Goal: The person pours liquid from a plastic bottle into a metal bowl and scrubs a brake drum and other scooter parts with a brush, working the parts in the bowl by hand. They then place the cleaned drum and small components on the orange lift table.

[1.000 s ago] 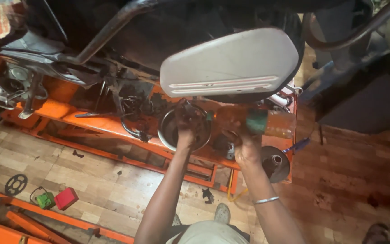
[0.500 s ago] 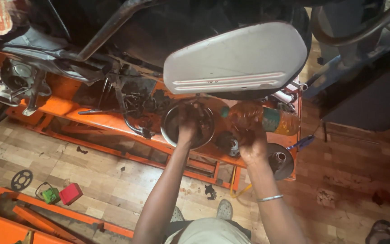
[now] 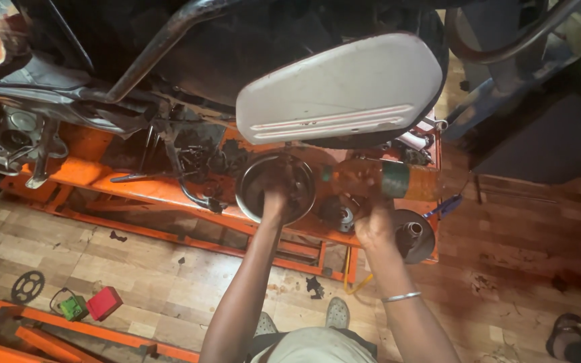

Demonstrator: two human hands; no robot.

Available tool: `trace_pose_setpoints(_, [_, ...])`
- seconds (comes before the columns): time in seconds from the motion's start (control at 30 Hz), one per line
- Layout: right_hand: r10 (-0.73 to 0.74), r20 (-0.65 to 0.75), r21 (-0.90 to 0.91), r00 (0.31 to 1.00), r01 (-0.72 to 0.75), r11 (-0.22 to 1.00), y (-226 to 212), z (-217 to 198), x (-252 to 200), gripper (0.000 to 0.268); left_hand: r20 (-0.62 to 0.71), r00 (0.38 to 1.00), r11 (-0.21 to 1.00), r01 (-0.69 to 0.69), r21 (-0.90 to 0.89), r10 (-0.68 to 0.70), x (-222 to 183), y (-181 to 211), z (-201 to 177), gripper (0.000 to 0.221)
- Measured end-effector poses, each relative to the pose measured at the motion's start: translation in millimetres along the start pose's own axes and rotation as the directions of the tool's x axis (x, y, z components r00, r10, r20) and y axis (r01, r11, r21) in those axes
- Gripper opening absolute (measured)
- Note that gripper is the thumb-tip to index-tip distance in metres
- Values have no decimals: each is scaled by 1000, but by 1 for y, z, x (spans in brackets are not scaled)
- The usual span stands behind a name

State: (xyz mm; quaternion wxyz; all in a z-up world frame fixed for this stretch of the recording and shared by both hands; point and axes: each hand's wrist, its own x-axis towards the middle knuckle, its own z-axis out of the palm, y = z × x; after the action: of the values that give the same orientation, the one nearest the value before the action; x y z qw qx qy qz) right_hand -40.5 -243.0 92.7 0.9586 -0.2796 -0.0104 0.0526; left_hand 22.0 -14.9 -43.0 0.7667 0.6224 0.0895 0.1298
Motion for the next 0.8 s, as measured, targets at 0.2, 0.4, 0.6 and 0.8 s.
trace_pose_setpoints(0.2, [-249,-17,-368,968,225,902,19,-2,-2,31,404,437,-82,-591,803,804,-21,43,6,37])
trace_pose_setpoints(0.4, [-261,203,-388,944,322,864,31,-9,6,23,296,940,346,-338,875,169,-7,32,1,49])
trace_pose_setpoints(0.6, [-174,-118,11,978,176,984,3,-13,34,34,-57,944,939,314,-142,-324,-4,10,-7,34])
trace_pose_setpoints(0.8, [282,193,-210,940,-241,948,-85,-54,34,47,26,864,782,468,-412,-503,-16,57,-18,27])
